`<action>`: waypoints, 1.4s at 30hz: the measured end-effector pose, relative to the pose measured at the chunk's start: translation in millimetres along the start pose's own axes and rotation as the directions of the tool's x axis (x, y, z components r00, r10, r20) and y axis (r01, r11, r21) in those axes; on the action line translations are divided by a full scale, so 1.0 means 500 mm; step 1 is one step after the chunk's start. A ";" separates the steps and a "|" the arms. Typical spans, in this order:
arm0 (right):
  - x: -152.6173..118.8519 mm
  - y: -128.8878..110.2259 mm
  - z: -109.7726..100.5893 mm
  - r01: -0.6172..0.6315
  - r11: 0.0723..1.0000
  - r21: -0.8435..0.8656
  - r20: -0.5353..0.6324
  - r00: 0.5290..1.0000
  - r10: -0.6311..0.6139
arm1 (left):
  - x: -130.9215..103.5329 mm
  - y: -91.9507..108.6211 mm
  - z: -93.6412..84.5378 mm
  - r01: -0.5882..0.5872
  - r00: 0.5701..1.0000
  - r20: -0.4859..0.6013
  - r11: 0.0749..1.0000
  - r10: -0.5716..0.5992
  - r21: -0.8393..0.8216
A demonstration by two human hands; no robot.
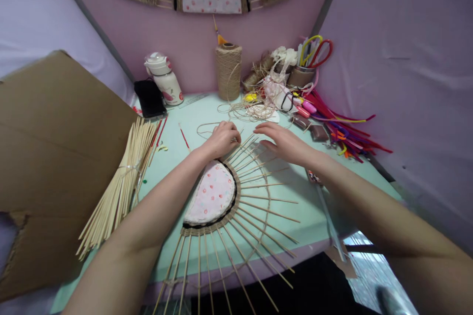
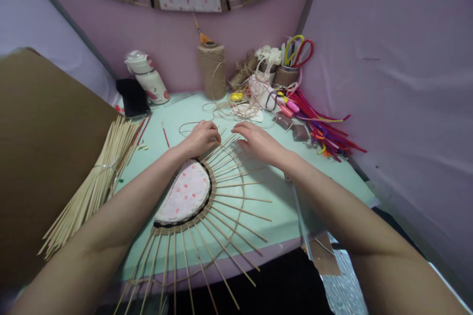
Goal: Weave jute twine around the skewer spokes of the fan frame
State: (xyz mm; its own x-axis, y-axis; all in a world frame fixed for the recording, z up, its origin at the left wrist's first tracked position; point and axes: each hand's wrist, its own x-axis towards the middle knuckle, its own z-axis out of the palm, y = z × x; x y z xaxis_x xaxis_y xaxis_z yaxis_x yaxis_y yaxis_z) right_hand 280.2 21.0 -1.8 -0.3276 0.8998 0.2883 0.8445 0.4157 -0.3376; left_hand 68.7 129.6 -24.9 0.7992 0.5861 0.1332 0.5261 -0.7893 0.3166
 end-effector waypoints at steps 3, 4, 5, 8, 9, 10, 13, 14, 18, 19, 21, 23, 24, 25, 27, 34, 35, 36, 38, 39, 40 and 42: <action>-0.093 0.004 -0.055 -0.095 0.994 -0.044 -0.032 0.995 0.094 | -0.003 0.002 -0.009 0.027 1.000 0.007 1.000 -0.027 0.013; -0.130 0.010 -0.070 -0.139 0.988 -0.060 -0.037 0.990 0.137 | -0.003 0.005 -0.013 0.036 0.999 0.001 0.999 -0.036 0.021; -0.168 0.017 -0.083 -0.189 0.979 -0.079 -0.050 0.981 0.186 | -0.004 0.009 -0.016 0.041 0.999 -0.006 0.999 -0.041 0.029; -0.271 0.044 -0.102 -0.352 0.928 -0.124 -0.096 0.935 0.342 | -0.006 0.024 -0.023 0.017 1.000 -0.007 0.999 -0.016 0.037; -0.296 0.051 -0.103 -0.385 0.915 -0.122 -0.094 0.922 0.376 | -0.006 0.029 -0.023 0.000 1.000 0.004 0.999 0.000 0.035; -0.317 0.057 -0.102 -0.409 0.905 -0.114 -0.087 0.912 0.401 | -0.006 0.034 -0.023 -0.016 1.000 0.018 0.999 0.015 0.033; -0.350 0.061 -0.092 -0.437 0.896 -0.074 -0.055 0.899 0.434 | -0.005 0.043 -0.016 -0.040 0.998 0.045 0.999 0.038 0.031; -0.353 0.059 -0.089 -0.438 0.897 -0.062 -0.050 0.899 0.435 | -0.005 0.044 -0.013 -0.041 0.998 0.046 0.999 0.039 0.032; -0.352 0.048 -0.080 -0.442 0.896 -0.036 -0.075 0.896 0.439 | -0.002 0.040 -0.002 -0.028 0.999 0.036 0.999 0.027 0.044; -0.351 0.047 -0.079 -0.446 0.894 -0.034 -0.080 0.893 0.443 | -0.002 0.038 0.000 -0.028 0.999 0.037 0.998 0.026 0.048; -0.353 0.048 -0.079 -0.457 0.889 -0.034 -0.084 0.888 0.453 | -0.001 0.032 0.000 -0.033 0.999 0.034 0.998 0.031 0.053; -0.360 0.054 -0.079 -0.464 0.885 -0.042 -0.088 0.884 0.459 | -0.001 0.026 -0.006 -0.015 1.000 0.019 0.998 0.013 0.065; -0.365 0.058 -0.077 -0.466 0.884 -0.048 -0.088 0.883 0.461 | -0.001 0.024 -0.012 0.009 1.000 0.015 0.997 -0.010 0.076; -0.371 0.064 -0.075 -0.470 0.881 -0.056 -0.088 0.881 0.465 | -0.001 0.023 -0.020 0.037 0.999 0.021 0.996 -0.039 0.087; -0.383 0.076 -0.068 -0.481 0.874 -0.074 -0.070 0.877 0.476 | -0.004 0.026 -0.038 0.097 0.992 0.067 0.989 -0.104 0.113; -0.387 0.104 -0.032 -0.494 0.865 -0.082 -0.098 0.868 0.487 | -0.021 0.070 -0.049 0.240 0.941 0.194 0.950 -0.278 0.198; -0.384 0.106 -0.029 -0.489 0.869 -0.077 -0.110 0.870 0.480 | -0.023 0.076 -0.043 0.263 0.936 0.181 0.942 -0.302 0.210; -0.381 0.108 -0.027 -0.481 0.874 -0.072 -0.113 0.874 0.472 | -0.024 0.082 -0.037 0.286 0.932 0.162 0.933 -0.324 0.221; -0.376 0.110 -0.027 -0.464 0.884 -0.059 -0.107 0.883 0.456 | -0.026 0.093 -0.024 0.334 0.922 0.117 0.912 -0.369 0.239; -0.374 0.109 -0.031 -0.456 0.889 -0.044 -0.106 0.887 0.449 | -0.027 0.097 -0.018 0.359 0.915 0.096 0.901 -0.391 0.245; -0.372 0.106 -0.036 -0.451 0.893 -0.020 -0.110 0.888 0.446 | -0.028 0.101 -0.014 0.385 0.907 0.077 0.889 -0.414 0.249; -0.367 0.096 -0.052 -0.448 0.891 0.066 -0.130 0.882 0.453 | -0.028 0.108 -0.009 0.425 0.890 0.056 0.869 -0.452 0.255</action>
State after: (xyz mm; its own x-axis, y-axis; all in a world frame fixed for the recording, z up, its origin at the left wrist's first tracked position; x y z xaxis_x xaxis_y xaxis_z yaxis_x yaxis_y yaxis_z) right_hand 391.9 -127.8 -47.7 0.1492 0.9645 0.2178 0.8715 -0.0242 -0.4898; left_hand 84.5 79.5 -5.5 0.4901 0.8683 -0.0769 0.8706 -0.4833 0.0920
